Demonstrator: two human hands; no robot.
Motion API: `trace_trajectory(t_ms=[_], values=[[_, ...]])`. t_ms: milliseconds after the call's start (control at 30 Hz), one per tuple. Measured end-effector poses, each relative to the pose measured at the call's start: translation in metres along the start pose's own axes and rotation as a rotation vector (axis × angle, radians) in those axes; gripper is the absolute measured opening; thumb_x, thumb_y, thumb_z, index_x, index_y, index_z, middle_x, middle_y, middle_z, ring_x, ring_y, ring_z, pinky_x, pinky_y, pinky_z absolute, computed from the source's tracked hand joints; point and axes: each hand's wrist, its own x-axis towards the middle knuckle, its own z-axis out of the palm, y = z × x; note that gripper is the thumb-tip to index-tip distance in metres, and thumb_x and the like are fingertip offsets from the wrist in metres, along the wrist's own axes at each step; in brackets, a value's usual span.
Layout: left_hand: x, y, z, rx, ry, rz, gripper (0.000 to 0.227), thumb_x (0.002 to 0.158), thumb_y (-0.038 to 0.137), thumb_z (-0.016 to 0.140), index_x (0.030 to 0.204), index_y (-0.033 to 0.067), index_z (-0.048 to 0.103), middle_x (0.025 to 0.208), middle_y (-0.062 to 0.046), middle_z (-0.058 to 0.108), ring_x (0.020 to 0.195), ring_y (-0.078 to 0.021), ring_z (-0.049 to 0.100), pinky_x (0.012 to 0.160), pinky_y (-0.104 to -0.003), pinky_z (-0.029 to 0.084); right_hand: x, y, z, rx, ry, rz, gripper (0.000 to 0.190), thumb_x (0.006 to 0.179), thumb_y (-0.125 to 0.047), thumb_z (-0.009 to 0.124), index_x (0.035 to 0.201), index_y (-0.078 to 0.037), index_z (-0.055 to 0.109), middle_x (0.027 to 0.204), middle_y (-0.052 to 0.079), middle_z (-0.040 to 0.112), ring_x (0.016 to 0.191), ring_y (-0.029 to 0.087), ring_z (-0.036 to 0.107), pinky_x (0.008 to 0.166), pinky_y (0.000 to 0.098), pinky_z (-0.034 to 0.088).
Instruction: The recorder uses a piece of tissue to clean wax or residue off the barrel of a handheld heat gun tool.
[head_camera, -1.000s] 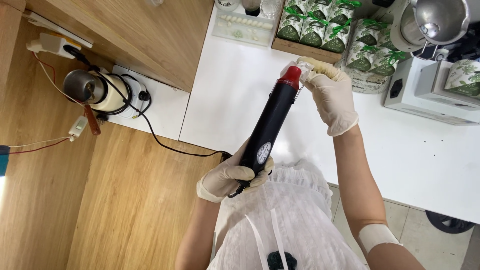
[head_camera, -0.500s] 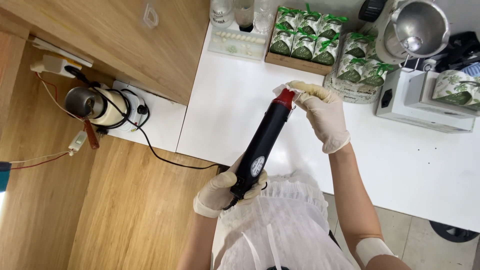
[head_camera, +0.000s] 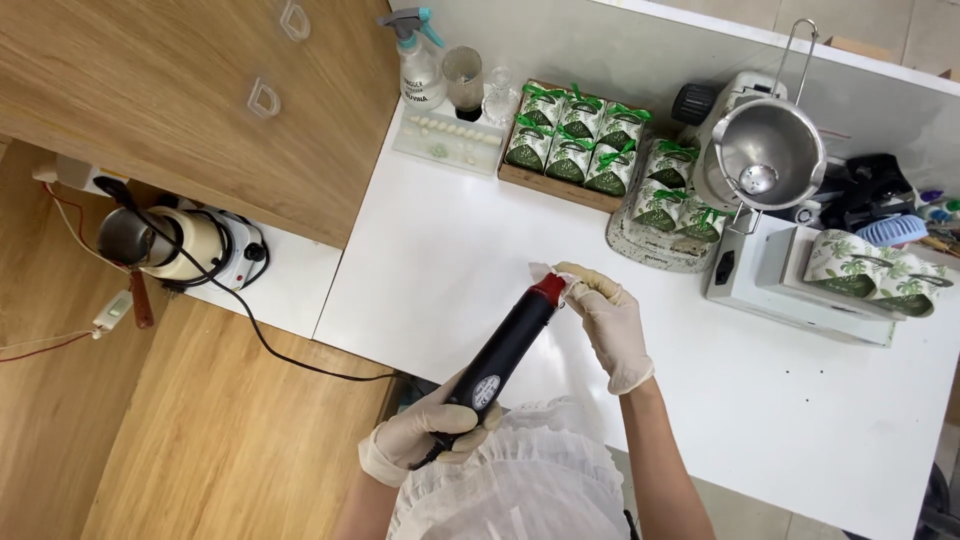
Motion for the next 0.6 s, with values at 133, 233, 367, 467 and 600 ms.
trace_trajectory(t_ms=[133,233,367,467,600], values=[[0.011,-0.001,0.006,0.05,-0.016,-0.012,0.09,0.084,0.019,0.075,0.159,0.0069,0.026,0.102,-0.012,0.061,0.061,-0.0112,0.051,0.049,-0.025,0.043,-0.004,0.012,-0.019,0.055,0.036,-0.011,0.026,0.098,0.001,0.056,0.12,0.008,0.069,0.117,0.014,0.073,0.106,0.018,0.07,0.101,0.0317,0.056],[0.016,0.004,0.004,0.059,-0.053,-0.015,0.087,0.085,0.018,0.073,0.159,0.006,0.028,0.103,-0.012,0.062,0.059,-0.0103,0.05,0.046,-0.024,0.041,-0.004,0.012,-0.027,0.082,0.045,-0.049,0.026,0.099,0.0,0.056,0.12,0.008,0.069,0.116,0.014,0.073,0.104,0.018,0.069,0.101,0.0316,0.056],[0.02,0.012,-0.001,0.022,-0.084,-0.053,0.082,0.089,0.022,0.072,0.156,-0.0005,0.03,0.103,-0.013,0.061,0.061,-0.011,0.051,0.045,-0.023,0.04,-0.006,0.011,-0.03,0.06,0.089,-0.078,0.026,0.099,0.001,0.057,0.121,0.006,0.069,0.116,0.013,0.073,0.104,0.017,0.069,0.1,0.031,0.056],[0.024,0.02,0.0,-0.019,-0.151,-0.058,0.085,0.088,0.023,0.075,0.156,0.0005,0.03,0.105,-0.014,0.06,0.063,-0.011,0.051,0.046,-0.022,0.04,-0.01,0.009,-0.031,0.055,0.13,-0.117,0.026,0.099,0.0,0.057,0.121,0.006,0.069,0.116,0.013,0.073,0.104,0.017,0.07,0.1,0.031,0.056],[0.024,0.03,-0.011,0.023,-0.267,-0.072,0.089,0.083,0.025,0.079,0.154,0.0,0.032,0.112,-0.015,0.058,0.069,-0.0123,0.052,0.049,-0.023,0.041,-0.018,0.012,-0.023,0.064,0.178,-0.168,0.025,0.099,-0.001,0.058,0.121,0.006,0.069,0.115,0.012,0.073,0.104,0.017,0.07,0.102,0.0317,0.056]])
